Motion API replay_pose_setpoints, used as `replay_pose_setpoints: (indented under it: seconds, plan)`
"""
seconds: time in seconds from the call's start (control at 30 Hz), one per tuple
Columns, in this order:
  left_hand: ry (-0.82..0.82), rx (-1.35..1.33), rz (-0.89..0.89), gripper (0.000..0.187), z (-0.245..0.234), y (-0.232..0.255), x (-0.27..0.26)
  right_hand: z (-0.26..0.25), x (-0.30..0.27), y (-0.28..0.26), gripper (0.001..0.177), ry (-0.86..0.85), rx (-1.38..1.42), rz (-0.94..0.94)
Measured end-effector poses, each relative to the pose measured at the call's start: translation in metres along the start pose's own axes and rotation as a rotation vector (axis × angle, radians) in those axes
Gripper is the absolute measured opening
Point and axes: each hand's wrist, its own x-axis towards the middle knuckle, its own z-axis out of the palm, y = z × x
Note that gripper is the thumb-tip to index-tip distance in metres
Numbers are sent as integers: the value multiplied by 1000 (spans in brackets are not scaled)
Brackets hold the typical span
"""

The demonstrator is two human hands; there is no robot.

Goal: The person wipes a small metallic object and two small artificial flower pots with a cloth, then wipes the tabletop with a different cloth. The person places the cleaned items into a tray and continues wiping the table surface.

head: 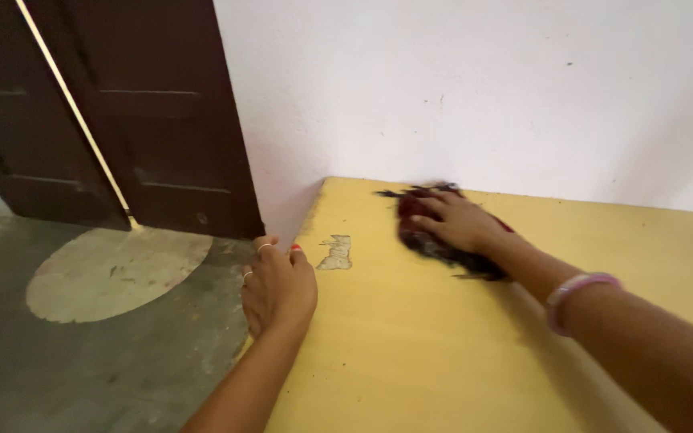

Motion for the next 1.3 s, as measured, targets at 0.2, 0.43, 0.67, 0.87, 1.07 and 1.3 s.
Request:
replay_pose_setpoints:
  seconds: [0.2,0.43,0.67,0.87,1.07,1.3]
  plan:
    - [-11,-10,-13,47,-1,1,0,-19,-73,10,60,-79,-99,177]
    - [13,-44,22,47,-1,-2,0,-38,-127,-106,56,-28,-10,-199]
    - [-24,-41,-24,48,-3,0,-2,-19,-86,-141,59,17,100,-368]
    - [-11,-26,-16,50,-1,-1,1,-12,-31,-84,62,-115,30,-74]
    - [-34,-29,-37,50,-9,3,-5,-14,-48,27,61,-52,-132,61]
    - [-63,-64,-98,51,-14,7,-8,-33,-128,33,65,-15,-111,276]
